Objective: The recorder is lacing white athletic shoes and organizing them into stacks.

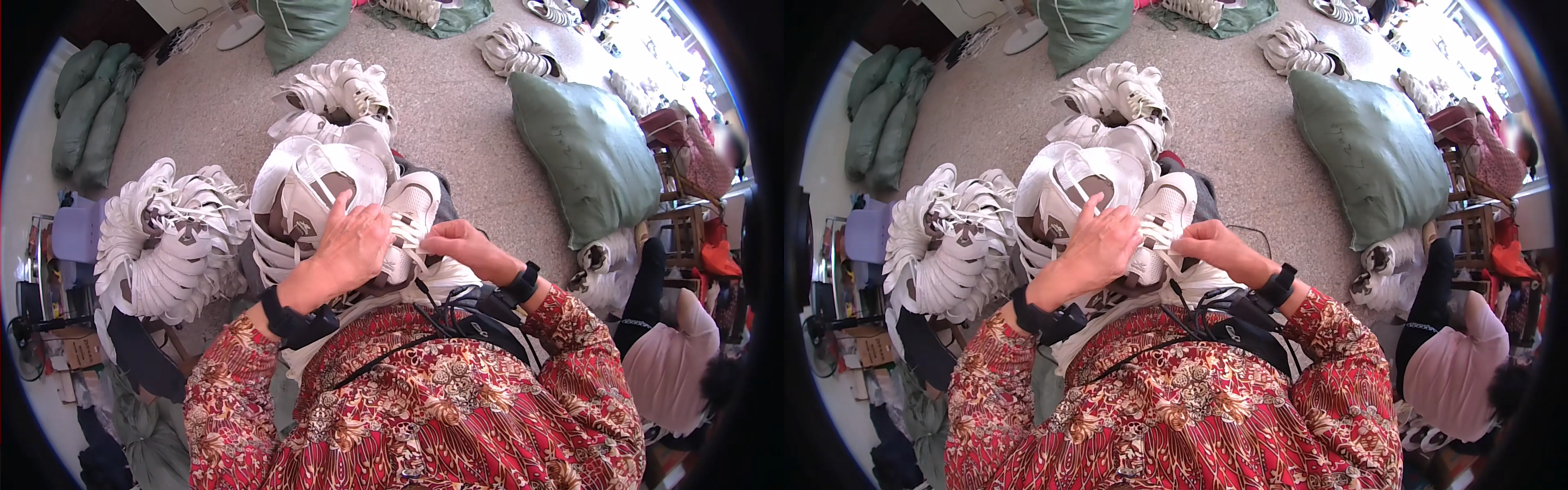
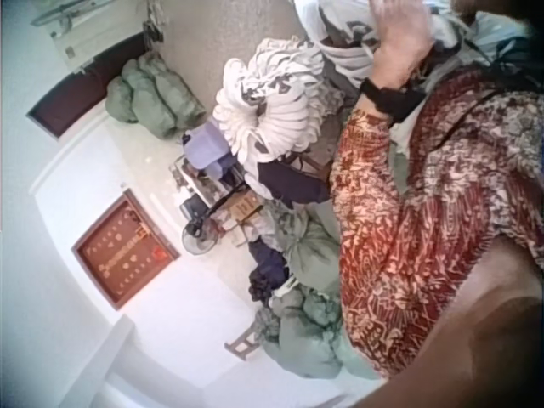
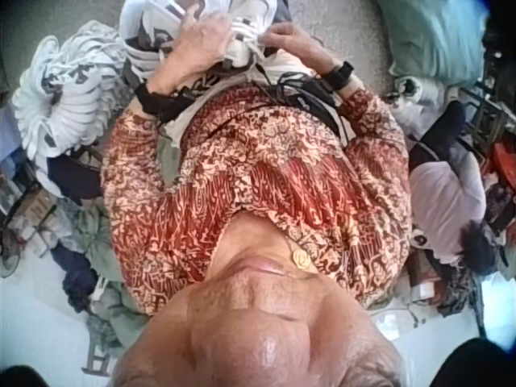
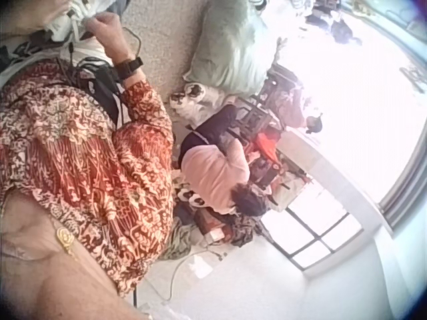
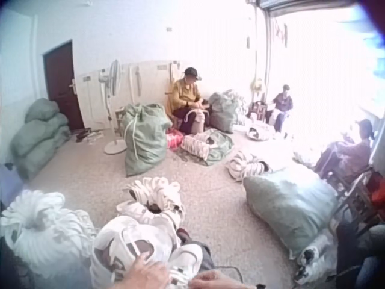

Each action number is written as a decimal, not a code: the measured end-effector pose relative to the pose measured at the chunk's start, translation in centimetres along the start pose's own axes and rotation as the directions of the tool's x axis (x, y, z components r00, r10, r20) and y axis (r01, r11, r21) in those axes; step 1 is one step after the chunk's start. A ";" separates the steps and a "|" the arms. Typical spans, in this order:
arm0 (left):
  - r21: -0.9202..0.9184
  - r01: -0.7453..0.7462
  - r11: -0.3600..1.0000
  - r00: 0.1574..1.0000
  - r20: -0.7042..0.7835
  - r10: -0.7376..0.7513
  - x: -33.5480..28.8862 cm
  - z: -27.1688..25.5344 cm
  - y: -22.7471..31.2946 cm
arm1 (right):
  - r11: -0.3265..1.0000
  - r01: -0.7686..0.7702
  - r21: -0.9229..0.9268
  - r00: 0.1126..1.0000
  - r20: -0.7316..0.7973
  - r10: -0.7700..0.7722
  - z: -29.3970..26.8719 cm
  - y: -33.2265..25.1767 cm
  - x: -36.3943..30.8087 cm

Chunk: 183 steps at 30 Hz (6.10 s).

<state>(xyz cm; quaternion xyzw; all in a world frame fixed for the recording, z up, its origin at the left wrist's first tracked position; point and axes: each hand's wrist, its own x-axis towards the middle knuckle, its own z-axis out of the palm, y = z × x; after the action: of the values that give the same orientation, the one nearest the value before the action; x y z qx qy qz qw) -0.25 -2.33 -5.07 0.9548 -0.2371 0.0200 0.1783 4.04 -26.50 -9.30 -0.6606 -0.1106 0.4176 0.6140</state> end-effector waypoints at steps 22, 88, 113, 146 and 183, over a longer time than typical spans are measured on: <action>-0.799 0.157 0.581 0.931 -0.076 -0.356 1.1 -6.1 -1.3 | 0.497 0.247 -0.832 0.866 -0.040 -0.498 4.5 -0.5 1.4; -0.290 0.124 0.949 0.990 -0.031 -0.139 1.9 -1.4 0.4 | 0.784 0.183 -0.592 0.973 -0.003 -0.230 -2.6 -4.6 3.4; -0.729 0.476 0.492 0.864 0.493 -0.105 2.2 -2.3 -2.4 | 0.881 0.124 -0.456 0.969 -0.136 -0.207 -1.9 -2.5 3.2; 0.001 0.139 0.990 0.956 -0.262 -0.134 -4.8 -8.6 0.1 | 0.795 0.220 -0.565 0.914 -0.164 -0.370 2.4 -1.5 -0.4; -0.130 0.464 0.876 0.822 -0.307 -0.480 -5.4 -14.2 -6.0 | 0.330 0.671 0.664 0.737 -0.647 -0.196 -19.4 2.2 -13.2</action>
<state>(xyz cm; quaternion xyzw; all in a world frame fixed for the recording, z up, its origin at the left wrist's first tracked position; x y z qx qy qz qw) -1.58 9.99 5.56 0.9618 0.0392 0.1289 0.2382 8.29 -49.63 -7.84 -0.2713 0.0860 0.0579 0.9569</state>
